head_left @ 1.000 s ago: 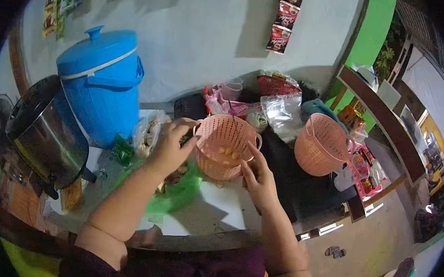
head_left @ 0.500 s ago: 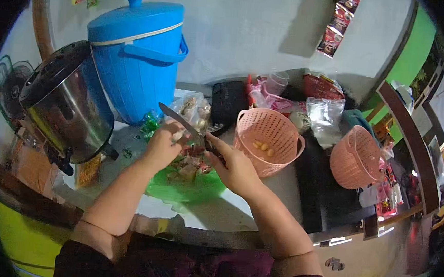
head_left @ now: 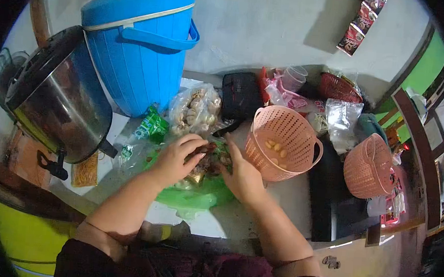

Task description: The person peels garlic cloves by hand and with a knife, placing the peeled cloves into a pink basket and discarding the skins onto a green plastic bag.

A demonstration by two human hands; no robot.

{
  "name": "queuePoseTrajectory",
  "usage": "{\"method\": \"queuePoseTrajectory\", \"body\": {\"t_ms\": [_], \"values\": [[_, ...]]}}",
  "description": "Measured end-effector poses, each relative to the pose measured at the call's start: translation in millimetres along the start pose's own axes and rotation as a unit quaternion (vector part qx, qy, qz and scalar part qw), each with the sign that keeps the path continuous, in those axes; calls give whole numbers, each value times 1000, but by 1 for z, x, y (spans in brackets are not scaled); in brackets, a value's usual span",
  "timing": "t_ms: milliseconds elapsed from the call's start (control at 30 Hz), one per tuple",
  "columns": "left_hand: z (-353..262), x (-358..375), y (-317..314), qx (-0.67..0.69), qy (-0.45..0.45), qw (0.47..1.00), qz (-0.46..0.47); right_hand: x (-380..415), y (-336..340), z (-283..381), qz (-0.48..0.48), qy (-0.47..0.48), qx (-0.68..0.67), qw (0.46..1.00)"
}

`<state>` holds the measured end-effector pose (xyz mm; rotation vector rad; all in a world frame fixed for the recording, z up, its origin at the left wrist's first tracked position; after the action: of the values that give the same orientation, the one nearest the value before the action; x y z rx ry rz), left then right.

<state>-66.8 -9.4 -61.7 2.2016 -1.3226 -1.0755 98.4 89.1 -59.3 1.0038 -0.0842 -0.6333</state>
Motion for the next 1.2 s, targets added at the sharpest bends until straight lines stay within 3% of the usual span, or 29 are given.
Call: {"method": "queuePoseTrajectory", "body": {"t_ms": [67, 167, 200, 300, 333, 433, 467, 533, 667, 767, 900, 1000, 1200], "values": [[3, 1, -1, 11, 8, 1000, -2, -1, -4, 3, 22, 6, 69, 997], [5, 3, -1, 13, 34, 999, 13, -4, 3, 12, 145, -104, 57, 982], [6, 3, -2, 12, 23, 1000, 9, -2, -8, 0, 57, -25, 161, 985], [10, 4, -5, 18, 20, 999, 35, -1, -8, -4, -15, 35, 146, 989], [11, 3, -6, 21, 22, 998, 48, -2, 0, 1, 74, -58, 95, 991], [2, 11, -2, -29, -2, 999, -21, 4, 8, 12, -88, 100, 46, 990], [-4, 14, 1, -60, -24, 997, -31, 4, 10, 14, -109, 122, -4, 987], [-12, 15, 2, 3, -29, 999, -34, 4, 12, 17, -148, 163, -104, 970], [-26, 18, 2, 153, 29, 988, 21, 9, 3, 16, -76, -19, -395, 915], [-25, 21, 0, 206, 65, 976, 30, 9, 3, 19, -59, -52, -476, 876], [-19, 21, -4, 271, 120, 953, 56, 6, 2, 18, -79, 7, -404, 911], [-14, 22, -10, 318, 146, 935, 56, 9, 2, 17, -68, -12, -433, 899], [-13, 22, -14, 403, 176, 896, 67, 9, -5, 20, -138, 13, -486, 863]]}}
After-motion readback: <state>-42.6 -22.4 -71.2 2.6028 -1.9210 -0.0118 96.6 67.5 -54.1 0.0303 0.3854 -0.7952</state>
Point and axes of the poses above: each hand's wrist, its own x-axis away from the middle knuckle, its own y-axis out of the back of the hand, z = x × y, the point moved 3 cm from there along -x, towards the middle knuckle, and after that the axes turned 7 degrees about y, right-handed, at the moved point
